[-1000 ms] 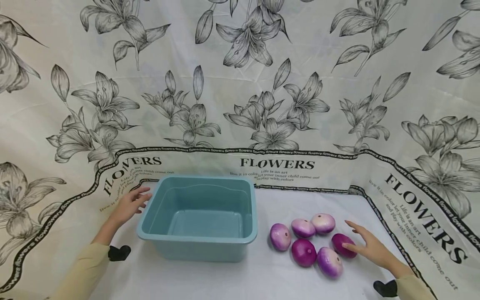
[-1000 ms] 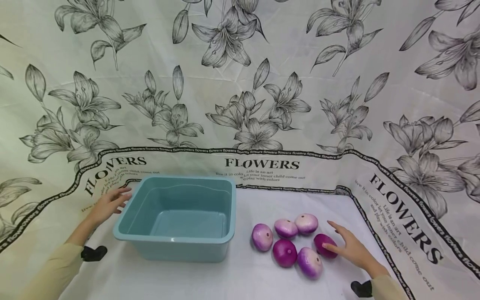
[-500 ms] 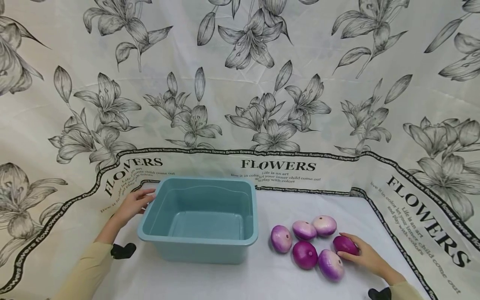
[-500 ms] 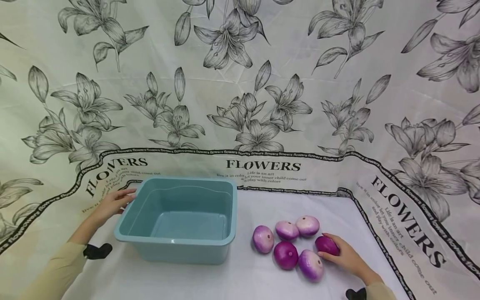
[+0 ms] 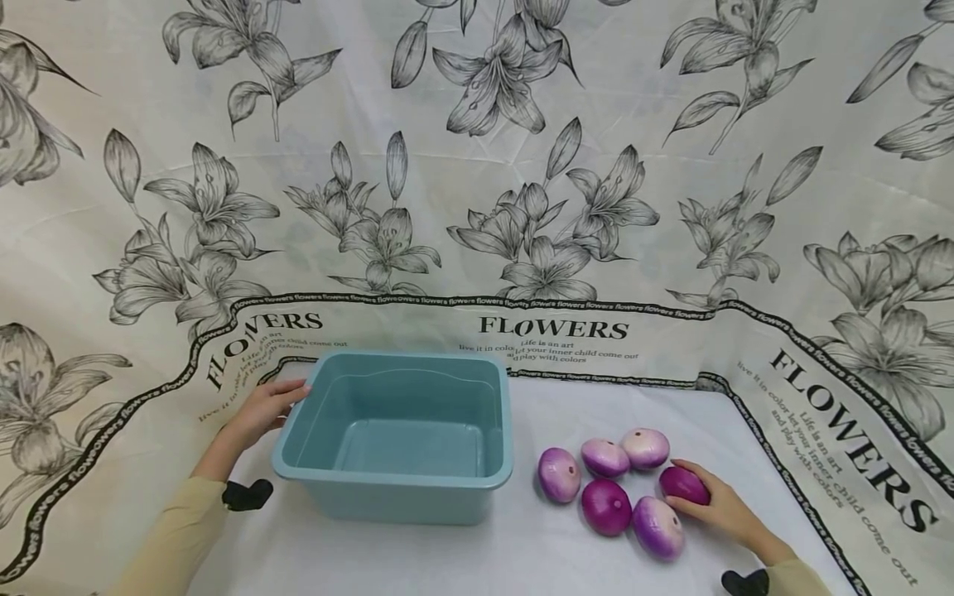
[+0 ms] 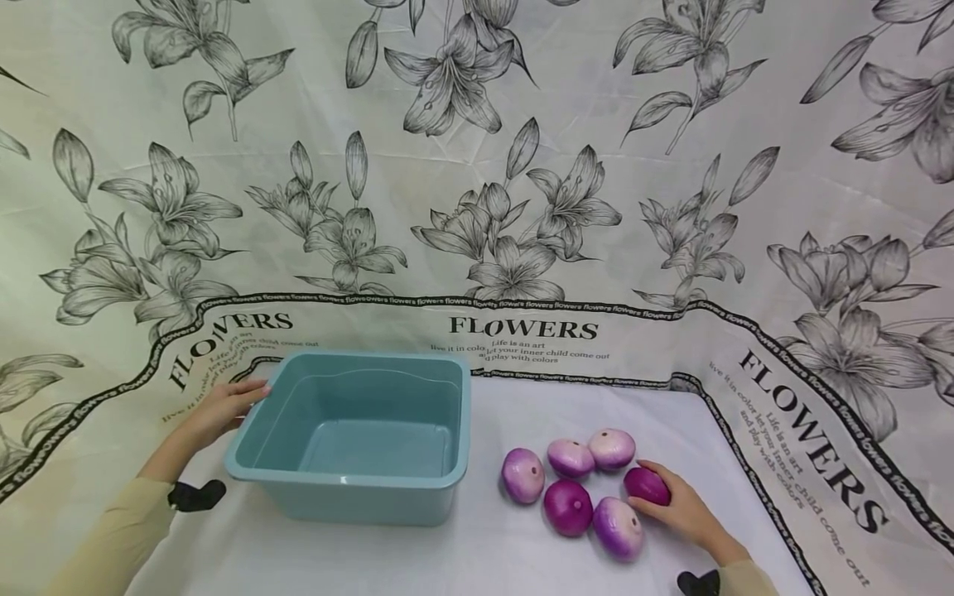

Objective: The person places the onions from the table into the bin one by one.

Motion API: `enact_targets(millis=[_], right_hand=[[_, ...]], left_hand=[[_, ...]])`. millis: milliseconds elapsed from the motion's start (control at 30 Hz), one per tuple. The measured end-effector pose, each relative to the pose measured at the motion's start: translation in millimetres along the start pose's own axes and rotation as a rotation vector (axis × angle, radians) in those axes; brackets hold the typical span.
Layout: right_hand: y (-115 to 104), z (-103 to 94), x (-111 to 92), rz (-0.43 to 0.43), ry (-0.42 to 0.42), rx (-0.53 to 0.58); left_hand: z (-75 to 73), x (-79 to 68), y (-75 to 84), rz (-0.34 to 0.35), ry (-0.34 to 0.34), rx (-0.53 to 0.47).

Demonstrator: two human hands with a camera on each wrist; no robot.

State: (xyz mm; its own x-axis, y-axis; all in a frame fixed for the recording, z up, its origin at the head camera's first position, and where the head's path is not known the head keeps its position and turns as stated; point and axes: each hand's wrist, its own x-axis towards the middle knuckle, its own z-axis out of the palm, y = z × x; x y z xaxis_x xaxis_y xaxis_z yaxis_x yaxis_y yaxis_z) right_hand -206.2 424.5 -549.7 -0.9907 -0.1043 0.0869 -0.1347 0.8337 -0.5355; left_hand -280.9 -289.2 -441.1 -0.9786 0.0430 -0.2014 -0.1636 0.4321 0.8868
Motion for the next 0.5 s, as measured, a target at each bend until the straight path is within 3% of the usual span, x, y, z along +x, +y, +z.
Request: enact_targets(millis=[233, 500], right_hand=[[-3.1, 3.7, 3.2, 0.061, -0.015, 0.024], [-4.4, 7.8, 6.5, 0.071, -0.021, 0.047]], left_hand=[[1.3, -2.2, 0.7, -0.024, 0.025, 0.003], [-0.7, -9.2, 4.3, -0.026, -0.001, 0.037]])
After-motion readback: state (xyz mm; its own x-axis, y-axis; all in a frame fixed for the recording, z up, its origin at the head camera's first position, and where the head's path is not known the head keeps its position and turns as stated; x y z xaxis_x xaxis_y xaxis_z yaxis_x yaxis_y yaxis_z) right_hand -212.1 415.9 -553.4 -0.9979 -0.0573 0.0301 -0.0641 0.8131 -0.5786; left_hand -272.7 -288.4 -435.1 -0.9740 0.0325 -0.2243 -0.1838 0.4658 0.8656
